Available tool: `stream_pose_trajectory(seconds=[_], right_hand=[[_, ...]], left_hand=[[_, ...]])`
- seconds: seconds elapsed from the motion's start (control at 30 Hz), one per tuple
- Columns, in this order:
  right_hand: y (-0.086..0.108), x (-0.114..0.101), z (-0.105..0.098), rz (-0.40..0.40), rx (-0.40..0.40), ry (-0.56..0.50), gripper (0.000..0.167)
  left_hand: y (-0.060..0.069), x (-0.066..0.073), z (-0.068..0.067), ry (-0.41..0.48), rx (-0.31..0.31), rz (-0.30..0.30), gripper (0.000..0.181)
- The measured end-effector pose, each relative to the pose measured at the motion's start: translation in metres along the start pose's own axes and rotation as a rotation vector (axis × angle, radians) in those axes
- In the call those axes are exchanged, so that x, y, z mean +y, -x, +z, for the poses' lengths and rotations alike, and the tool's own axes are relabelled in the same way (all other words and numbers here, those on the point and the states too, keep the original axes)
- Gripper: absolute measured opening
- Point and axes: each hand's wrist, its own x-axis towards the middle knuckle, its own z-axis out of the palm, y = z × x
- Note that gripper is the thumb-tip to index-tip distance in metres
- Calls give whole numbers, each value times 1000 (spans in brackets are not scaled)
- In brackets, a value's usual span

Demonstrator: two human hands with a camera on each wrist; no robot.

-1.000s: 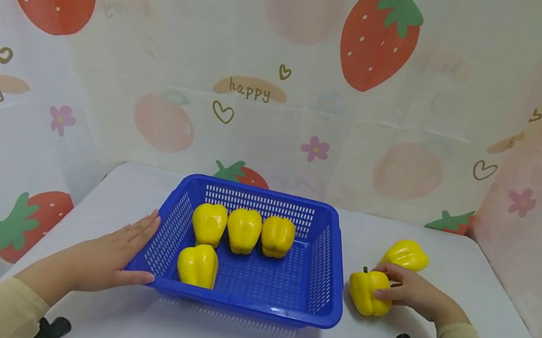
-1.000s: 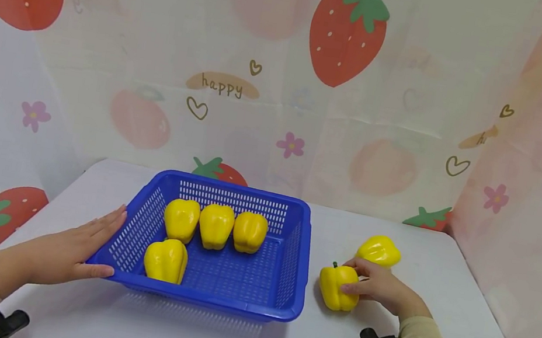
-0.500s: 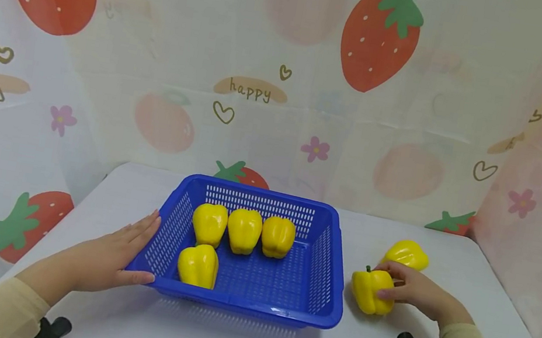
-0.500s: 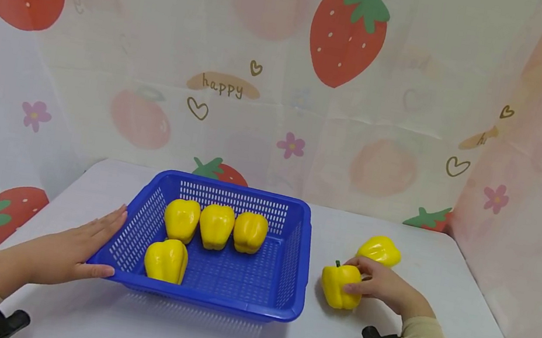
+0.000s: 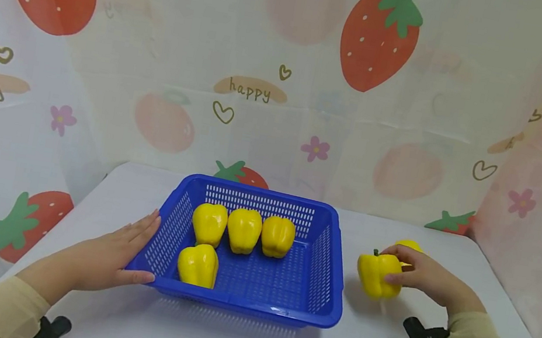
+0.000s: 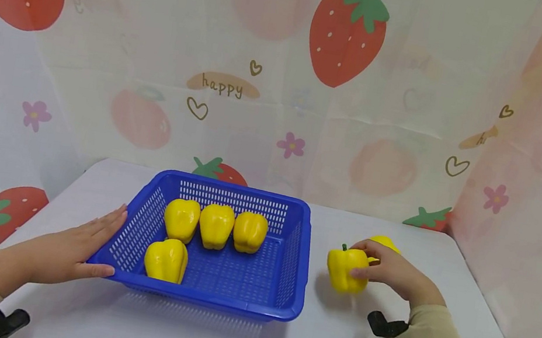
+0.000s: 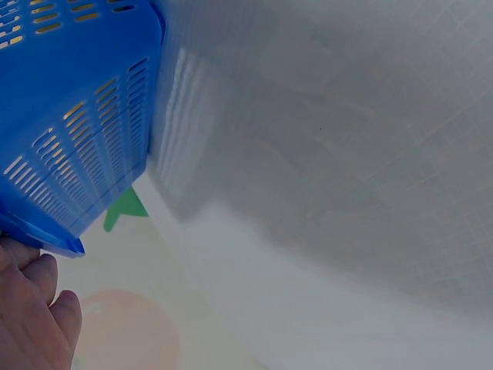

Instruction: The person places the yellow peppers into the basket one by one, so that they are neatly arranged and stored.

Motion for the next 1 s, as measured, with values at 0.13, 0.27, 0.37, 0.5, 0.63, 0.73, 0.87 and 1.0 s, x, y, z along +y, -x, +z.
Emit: stream_pose_trajectory(seconds=[0.13, 0.27, 0.37, 0.5, 0.63, 0.73, 0.87, 1.0], right_hand=[[-1, -8, -7, -34, 7, 0, 41], [-1, -17, -13, -51, 10, 15, 42], [-2, -25, -17, -56, 24, 45, 43], [-3, -37, -21, -57, 50, 108, 44], [-5, -52, -24, -25, 51, 154, 46], [-9, -62, -25, -37, 25, 125, 47], [-15, -75, -24, -102, -11, 75, 47], [-21, -87, -22, -129, -21, 87, 47]], left_hand=[[0, -1, 0, -11, 2, 4, 104], [0, 0, 0, -18, 4, 5, 104], [0, 0, 0, -23, 4, 7, 104], [0, -1, 1, -43, 9, 12, 104], [-1, -2, 2, -63, 16, 18, 104], [-1, -2, 2, -72, 18, 22, 103], [-2, -1, 1, -84, 20, 25, 103], [-2, -1, 0, -92, 22, 27, 103]])
